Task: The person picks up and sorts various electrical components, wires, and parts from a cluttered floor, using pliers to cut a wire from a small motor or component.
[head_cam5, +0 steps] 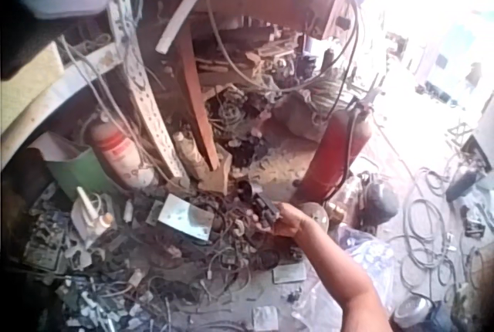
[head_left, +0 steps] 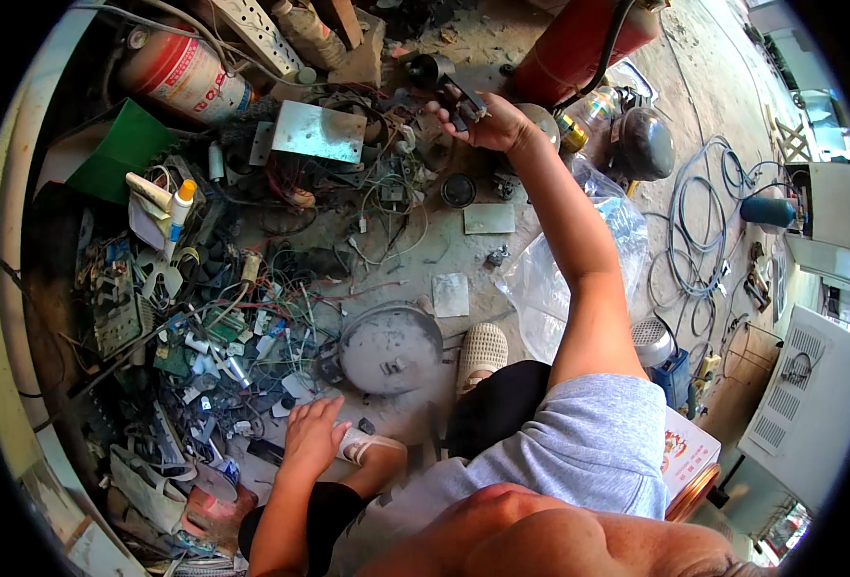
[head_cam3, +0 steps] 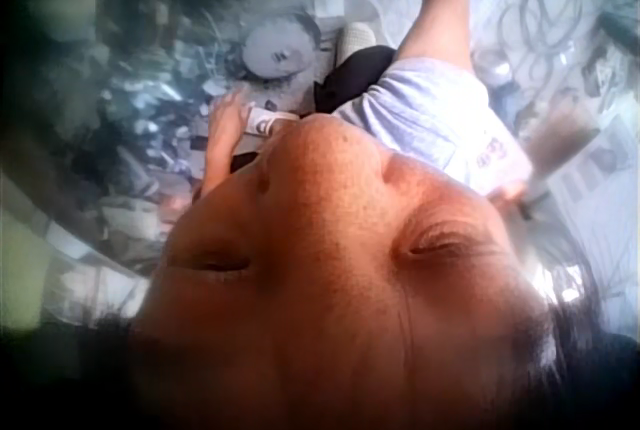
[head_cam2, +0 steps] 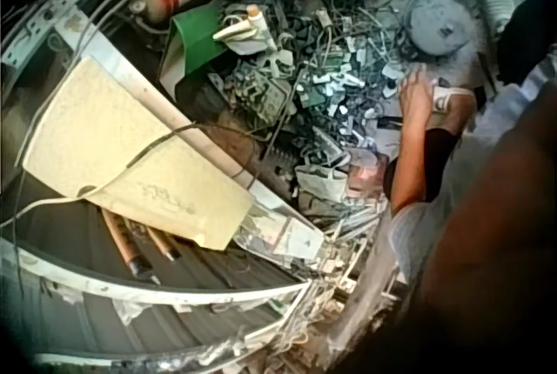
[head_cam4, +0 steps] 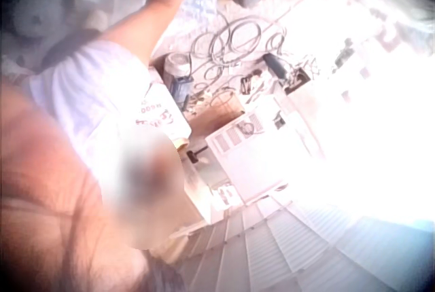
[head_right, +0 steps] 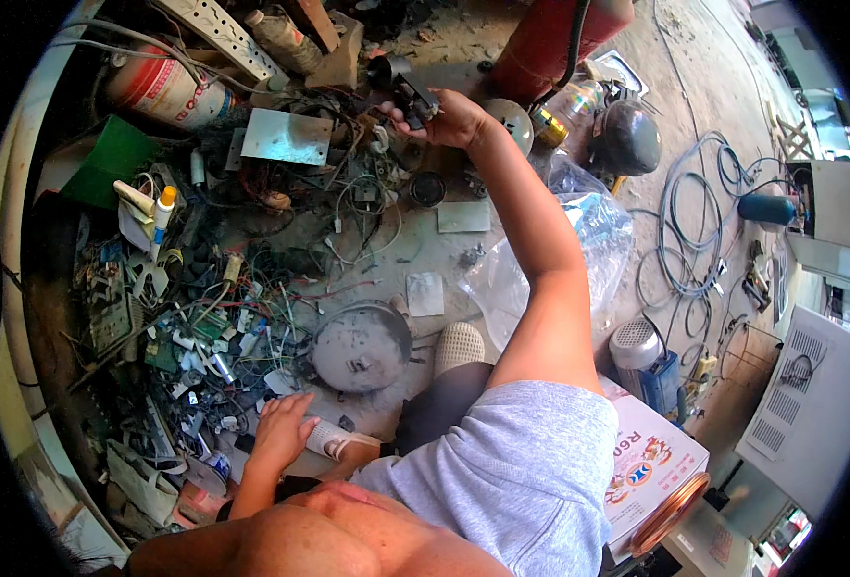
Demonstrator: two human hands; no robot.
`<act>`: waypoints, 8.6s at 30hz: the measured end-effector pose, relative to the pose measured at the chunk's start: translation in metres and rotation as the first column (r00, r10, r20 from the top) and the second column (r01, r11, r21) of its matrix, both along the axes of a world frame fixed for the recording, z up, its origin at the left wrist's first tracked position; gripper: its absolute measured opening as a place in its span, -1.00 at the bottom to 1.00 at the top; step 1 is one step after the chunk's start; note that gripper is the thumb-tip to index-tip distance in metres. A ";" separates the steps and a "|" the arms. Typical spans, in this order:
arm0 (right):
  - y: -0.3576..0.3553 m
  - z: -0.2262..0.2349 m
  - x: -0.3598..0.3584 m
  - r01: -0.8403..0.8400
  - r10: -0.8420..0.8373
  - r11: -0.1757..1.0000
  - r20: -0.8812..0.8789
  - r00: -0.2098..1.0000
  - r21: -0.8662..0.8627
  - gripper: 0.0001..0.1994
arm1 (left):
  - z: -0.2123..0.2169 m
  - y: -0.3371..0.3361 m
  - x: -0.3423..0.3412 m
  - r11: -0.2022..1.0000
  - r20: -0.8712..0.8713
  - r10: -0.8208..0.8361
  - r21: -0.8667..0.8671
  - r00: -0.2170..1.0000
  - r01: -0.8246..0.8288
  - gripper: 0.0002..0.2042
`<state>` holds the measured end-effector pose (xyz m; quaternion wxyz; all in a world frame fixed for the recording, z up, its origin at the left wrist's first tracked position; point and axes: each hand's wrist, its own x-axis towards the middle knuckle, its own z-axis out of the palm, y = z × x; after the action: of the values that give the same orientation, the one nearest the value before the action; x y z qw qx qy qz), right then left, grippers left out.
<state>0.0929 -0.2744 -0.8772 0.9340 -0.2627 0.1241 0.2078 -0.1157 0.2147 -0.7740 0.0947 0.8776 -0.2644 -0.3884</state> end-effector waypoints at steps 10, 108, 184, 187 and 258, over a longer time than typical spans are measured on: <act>-0.003 -0.092 0.048 0.050 -0.299 0.752 -0.272 0.915 -0.657 -0.84 | -0.002 0.009 -0.013 0.998 0.014 0.026 0.056 1.000 -0.027 -0.57; 0.093 -0.008 -0.026 0.072 -0.031 0.896 0.099 0.995 -0.438 -0.46 | 0.016 -0.100 0.283 0.130 -0.152 0.745 -0.922 0.649 -0.365 -0.68; 0.180 0.009 0.064 0.647 0.495 -0.514 0.422 0.760 -0.563 -0.14 | 0.115 0.087 0.022 0.103 -0.220 0.938 -0.562 0.269 -0.821 -0.77; 0.210 0.027 0.081 0.762 0.523 -0.402 0.557 0.646 -0.507 -0.56 | 0.119 0.087 0.020 0.127 -0.170 0.952 -0.538 0.255 -0.833 -0.76; 0.300 0.085 0.005 -0.216 0.409 0.886 0.473 0.780 -0.411 -0.82 | 0.103 0.071 0.034 0.002 -0.304 0.928 -0.572 0.214 -0.820 -0.77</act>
<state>0.0980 0.0251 -0.7917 0.8228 -0.4824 -0.1607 0.2540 -0.0822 0.2861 -0.6714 0.5813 0.7809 0.2217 -0.0550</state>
